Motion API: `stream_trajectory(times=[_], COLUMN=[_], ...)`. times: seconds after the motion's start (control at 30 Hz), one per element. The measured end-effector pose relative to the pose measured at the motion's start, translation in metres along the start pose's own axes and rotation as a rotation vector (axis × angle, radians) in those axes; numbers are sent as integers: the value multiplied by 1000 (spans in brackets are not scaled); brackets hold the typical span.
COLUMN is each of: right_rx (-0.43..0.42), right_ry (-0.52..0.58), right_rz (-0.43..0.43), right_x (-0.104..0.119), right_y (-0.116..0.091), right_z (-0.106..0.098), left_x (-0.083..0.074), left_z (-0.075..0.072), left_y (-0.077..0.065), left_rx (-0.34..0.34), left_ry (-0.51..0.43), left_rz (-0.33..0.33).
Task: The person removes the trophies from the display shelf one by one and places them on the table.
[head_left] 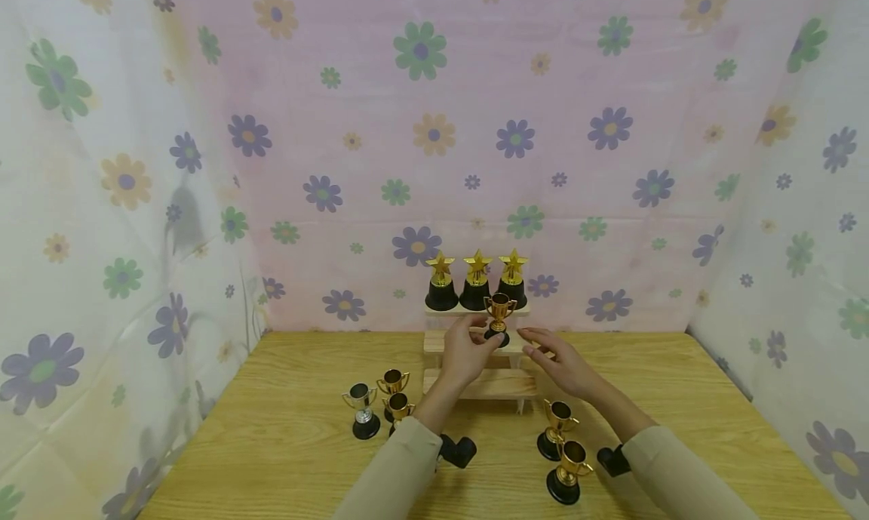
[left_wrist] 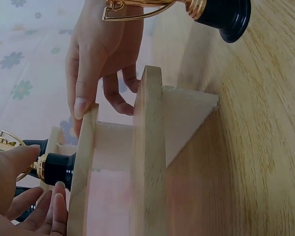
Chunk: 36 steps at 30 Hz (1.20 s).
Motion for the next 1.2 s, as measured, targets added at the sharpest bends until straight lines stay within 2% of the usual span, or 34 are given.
stream_trajectory(times=[0.2,0.43,0.8,0.83,1.2], right_rx=[0,-16,-20,-19,-34], right_ry=[1,-14,-22,-28,-19], right_rz=[-4,8,30,27,0], right_x=[0,-1,3,-1,1], right_y=[0,2,-3,-2,-1], right_z=[0,0,2,3,1], left_x=[4,5,5,5,4], left_z=[2,3,5,6,10], left_y=[3,6,6,6,9], left_rx=[26,4,5,-1,-77], left_ry=[-11,17,5,5,79], left_rz=[-38,-12,-22,-19,-13])
Point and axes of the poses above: each hand's wrist, its own y-axis towards the middle knuckle, its own z-axis out of the palm, x = y × z, the point moved 3 cm from there along y, towards the middle knuckle, and after that the axes turned 4 degrees about z, right-handed, at the moved point
